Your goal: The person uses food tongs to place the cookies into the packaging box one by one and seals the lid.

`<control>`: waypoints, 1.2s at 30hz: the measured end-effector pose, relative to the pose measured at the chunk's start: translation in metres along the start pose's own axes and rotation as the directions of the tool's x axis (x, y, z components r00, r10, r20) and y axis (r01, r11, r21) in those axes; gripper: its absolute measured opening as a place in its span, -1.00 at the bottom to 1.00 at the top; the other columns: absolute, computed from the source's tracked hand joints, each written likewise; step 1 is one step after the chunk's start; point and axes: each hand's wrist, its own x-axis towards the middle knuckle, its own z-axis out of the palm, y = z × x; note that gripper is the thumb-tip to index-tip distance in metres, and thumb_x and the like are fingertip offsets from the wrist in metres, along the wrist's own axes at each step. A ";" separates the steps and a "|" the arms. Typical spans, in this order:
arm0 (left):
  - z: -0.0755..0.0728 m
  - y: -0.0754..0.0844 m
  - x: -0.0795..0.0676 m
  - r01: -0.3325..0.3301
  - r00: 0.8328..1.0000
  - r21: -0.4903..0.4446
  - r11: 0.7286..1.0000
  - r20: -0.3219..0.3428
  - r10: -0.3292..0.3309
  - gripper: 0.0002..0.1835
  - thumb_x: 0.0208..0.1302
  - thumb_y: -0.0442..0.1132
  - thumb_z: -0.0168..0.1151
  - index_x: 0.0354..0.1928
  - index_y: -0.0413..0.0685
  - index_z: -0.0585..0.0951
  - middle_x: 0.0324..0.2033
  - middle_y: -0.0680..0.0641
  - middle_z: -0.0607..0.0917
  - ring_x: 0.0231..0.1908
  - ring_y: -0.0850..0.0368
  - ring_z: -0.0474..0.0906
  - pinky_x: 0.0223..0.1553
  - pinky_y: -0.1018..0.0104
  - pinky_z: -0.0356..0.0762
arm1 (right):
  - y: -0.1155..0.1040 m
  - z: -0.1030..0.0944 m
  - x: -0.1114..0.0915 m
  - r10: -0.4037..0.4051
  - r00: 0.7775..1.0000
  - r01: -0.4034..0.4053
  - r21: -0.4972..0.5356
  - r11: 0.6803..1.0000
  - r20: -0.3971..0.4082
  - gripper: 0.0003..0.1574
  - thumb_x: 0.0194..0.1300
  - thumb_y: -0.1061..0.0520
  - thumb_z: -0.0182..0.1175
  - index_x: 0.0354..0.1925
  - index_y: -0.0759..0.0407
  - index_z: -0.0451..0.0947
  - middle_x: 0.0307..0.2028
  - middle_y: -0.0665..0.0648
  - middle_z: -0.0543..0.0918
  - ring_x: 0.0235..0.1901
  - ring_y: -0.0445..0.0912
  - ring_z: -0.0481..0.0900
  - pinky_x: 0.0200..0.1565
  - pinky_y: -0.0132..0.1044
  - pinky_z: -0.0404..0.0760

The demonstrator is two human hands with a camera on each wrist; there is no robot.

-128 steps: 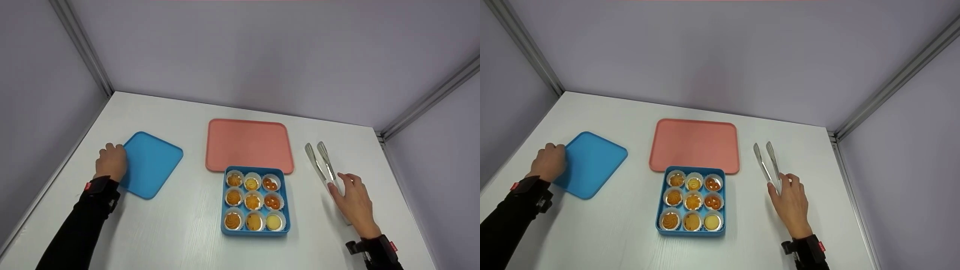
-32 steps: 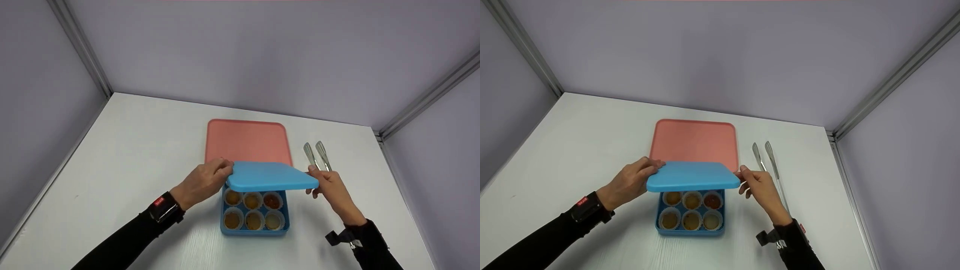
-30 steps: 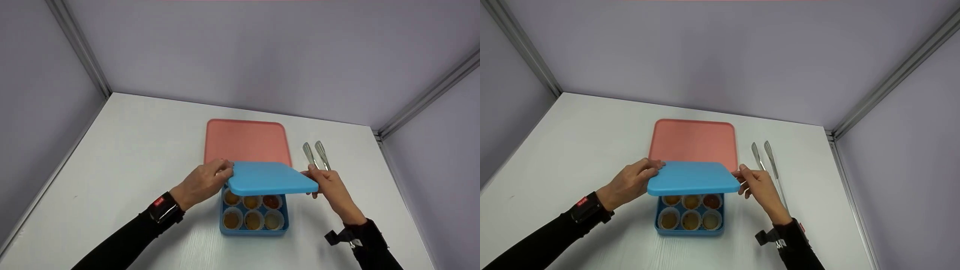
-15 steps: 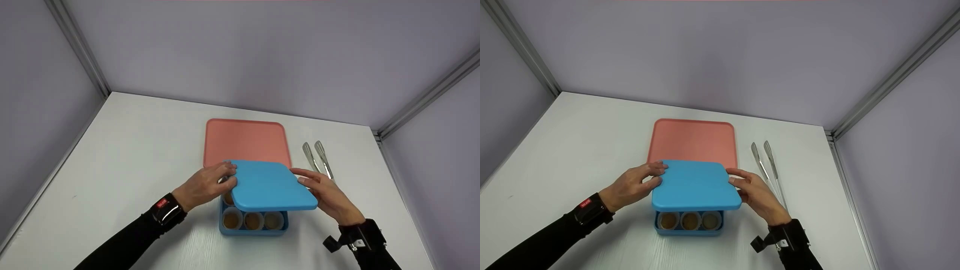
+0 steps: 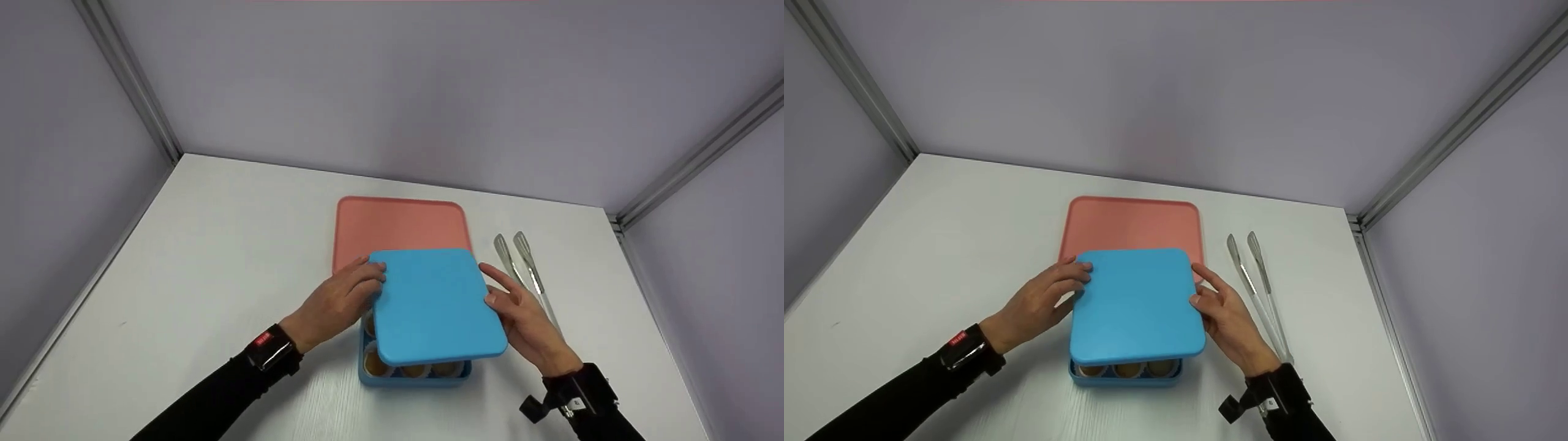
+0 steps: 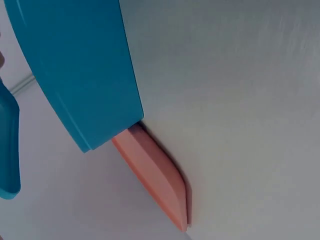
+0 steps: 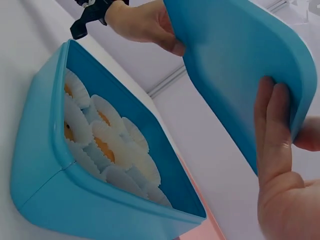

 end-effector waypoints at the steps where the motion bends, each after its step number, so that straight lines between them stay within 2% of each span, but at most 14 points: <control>1: 0.001 0.002 -0.001 0.062 0.998 -0.010 0.998 0.013 -0.062 -0.52 0.07 -0.56 0.35 0.03 -0.28 0.42 0.06 -0.24 0.48 0.21 -0.07 0.42 0.20 0.05 0.38 | 0.000 0.000 0.000 -0.012 1.000 0.012 -0.004 1.000 -0.007 -0.18 0.42 0.34 0.01 0.51 0.17 -0.10 0.27 0.37 0.35 0.15 0.09 0.49 0.05 -0.11 0.55; 3: 0.002 0.008 -0.002 0.204 0.979 -0.057 0.977 0.042 -0.201 -0.42 0.08 -0.60 0.31 0.16 -0.34 0.35 0.16 -0.30 0.40 0.26 -0.10 0.34 0.20 0.08 0.38 | 0.001 -0.002 0.000 -0.032 0.999 0.032 -0.006 0.999 -0.024 -0.16 0.41 0.34 0.03 0.51 0.18 -0.11 0.27 0.39 0.34 0.15 0.11 0.49 0.05 -0.11 0.55; 4: 0.002 0.012 -0.003 0.286 0.957 -0.097 0.953 0.070 -0.280 -0.39 0.12 -0.61 0.25 0.23 -0.36 0.30 0.22 -0.32 0.34 0.27 -0.10 0.32 0.18 0.10 0.40 | 0.002 -0.003 0.000 -0.038 0.999 0.038 -0.001 0.999 -0.037 -0.16 0.42 0.34 0.03 0.51 0.18 -0.11 0.28 0.39 0.34 0.16 0.11 0.49 0.06 -0.11 0.55; 6: 0.001 0.020 -0.002 0.457 0.889 -0.218 0.863 0.153 -0.432 -0.37 0.24 -0.58 0.13 0.35 -0.39 0.19 0.31 -0.34 0.25 0.29 -0.12 0.28 0.17 0.07 0.40 | 0.003 -0.005 0.000 -0.049 0.997 0.049 0.010 0.999 -0.058 -0.17 0.42 0.34 0.02 0.50 0.20 -0.11 0.29 0.39 0.33 0.16 0.10 0.49 0.05 -0.12 0.55; 9: -0.002 0.030 0.000 0.672 0.738 -0.416 0.613 0.304 -0.602 -0.43 0.44 -0.41 -0.02 0.42 -0.36 0.12 0.35 -0.28 0.26 0.26 -0.12 0.35 0.14 0.02 0.42 | 0.005 -0.007 0.000 -0.058 0.995 0.060 0.028 0.998 -0.077 -0.20 0.44 0.36 -0.01 0.49 0.23 -0.10 0.29 0.38 0.34 0.15 0.08 0.50 0.05 -0.15 0.55; 11: -0.005 0.034 0.002 0.753 0.636 -0.506 0.422 0.395 -0.663 -0.43 0.51 -0.21 -0.05 0.44 -0.30 0.12 0.31 -0.23 0.36 0.20 -0.10 0.44 0.12 0.02 0.45 | 0.007 -0.008 0.000 -0.065 0.996 0.067 0.030 0.997 -0.066 -0.20 0.44 0.38 -0.02 0.49 0.24 -0.12 0.28 0.39 0.34 0.14 0.08 0.51 0.05 -0.15 0.55; 12: -0.006 0.035 0.004 0.772 0.597 -0.534 0.344 0.426 -0.680 -0.41 0.52 -0.13 -0.04 0.44 -0.28 0.14 0.26 -0.21 0.42 0.15 -0.08 0.49 0.09 0.02 0.48 | 0.008 -0.008 -0.001 -0.069 0.996 0.070 0.026 0.997 -0.052 -0.20 0.44 0.38 -0.03 0.50 0.25 -0.15 0.28 0.40 0.33 0.14 0.08 0.51 0.05 -0.15 0.55; 13: -0.007 0.036 0.005 0.781 0.573 -0.553 0.290 0.448 -0.687 -0.38 0.51 -0.08 -0.02 0.44 -0.26 0.15 0.21 -0.21 0.47 0.09 -0.06 0.55 0.04 0.05 0.53 | 0.009 -0.007 -0.001 -0.070 0.997 0.071 0.023 0.997 -0.041 -0.19 0.44 0.39 -0.03 0.50 0.24 -0.16 0.27 0.40 0.33 0.14 0.08 0.51 0.05 -0.15 0.55; 15: -0.009 0.037 0.007 0.792 0.540 -0.567 0.228 0.475 -0.695 -0.32 0.46 -0.05 0.07 0.45 -0.24 0.14 0.12 -0.20 0.52 0.00 0.00 0.61 -0.04 0.11 0.58 | 0.012 -0.006 -0.001 -0.070 0.997 0.070 0.009 0.997 -0.018 -0.17 0.44 0.38 -0.03 0.50 0.24 -0.19 0.27 0.41 0.32 0.13 0.08 0.51 0.05 -0.15 0.55; 17: -0.011 0.038 0.008 0.796 0.534 -0.562 0.223 0.480 -0.695 -0.29 0.41 -0.10 0.15 0.45 -0.24 0.14 0.03 -0.19 0.55 -0.09 0.05 0.66 -0.12 0.17 0.61 | 0.014 -0.004 -0.002 -0.061 0.998 0.061 -0.016 0.998 -0.012 -0.15 0.44 0.36 -0.01 0.50 0.23 -0.20 0.27 0.42 0.32 0.13 0.09 0.51 0.04 -0.14 0.56; 21: -0.015 0.040 0.005 0.809 0.544 -0.518 0.278 0.479 -0.689 -0.26 0.35 -0.20 0.24 0.44 -0.30 0.14 -0.04 -0.17 0.57 -0.22 0.16 0.67 -0.23 0.31 0.62 | 0.019 0.000 -0.005 -0.039 0.997 0.027 -0.172 0.985 -0.066 -0.17 0.43 0.30 0.06 0.50 0.18 -0.11 0.18 0.40 0.39 0.05 0.06 0.55 -0.04 -0.15 0.60; 27: -0.015 0.043 -0.006 0.840 0.527 -0.430 0.330 0.505 -0.684 -0.26 0.34 -0.24 0.25 0.42 -0.36 0.14 -0.04 -0.16 0.60 -0.37 0.25 0.67 -0.35 0.36 0.62 | 0.018 0.012 -0.007 -0.024 0.995 -0.030 -0.500 0.865 -0.100 -0.19 0.43 0.23 0.10 0.49 0.21 -0.04 0.03 0.40 0.47 -0.06 0.03 0.62 -0.10 -0.13 0.63; 32: -0.014 0.042 -0.011 0.845 0.524 -0.415 0.338 0.511 -0.682 -0.26 0.32 -0.27 0.26 0.40 -0.41 0.15 -0.06 -0.15 0.59 -0.40 0.26 0.66 -0.39 0.36 0.62 | 0.011 0.026 -0.010 -0.044 0.997 -0.007 -0.621 0.784 -0.067 -0.19 0.42 0.26 0.11 0.45 0.41 -0.04 0.02 0.43 0.43 -0.14 0.10 0.63 -0.15 -0.04 0.62; 36: -0.014 0.041 -0.011 0.845 0.531 -0.371 0.385 0.496 -0.687 -0.27 0.31 -0.26 0.27 0.39 -0.42 0.17 -0.13 -0.17 0.55 -0.36 0.18 0.65 -0.40 0.37 0.60 | 0.013 0.031 -0.010 -0.073 0.994 0.001 -0.680 0.733 -0.078 -0.22 0.39 0.28 0.13 0.41 0.48 0.02 -0.01 0.41 0.45 -0.15 0.14 0.60 -0.16 -0.14 0.60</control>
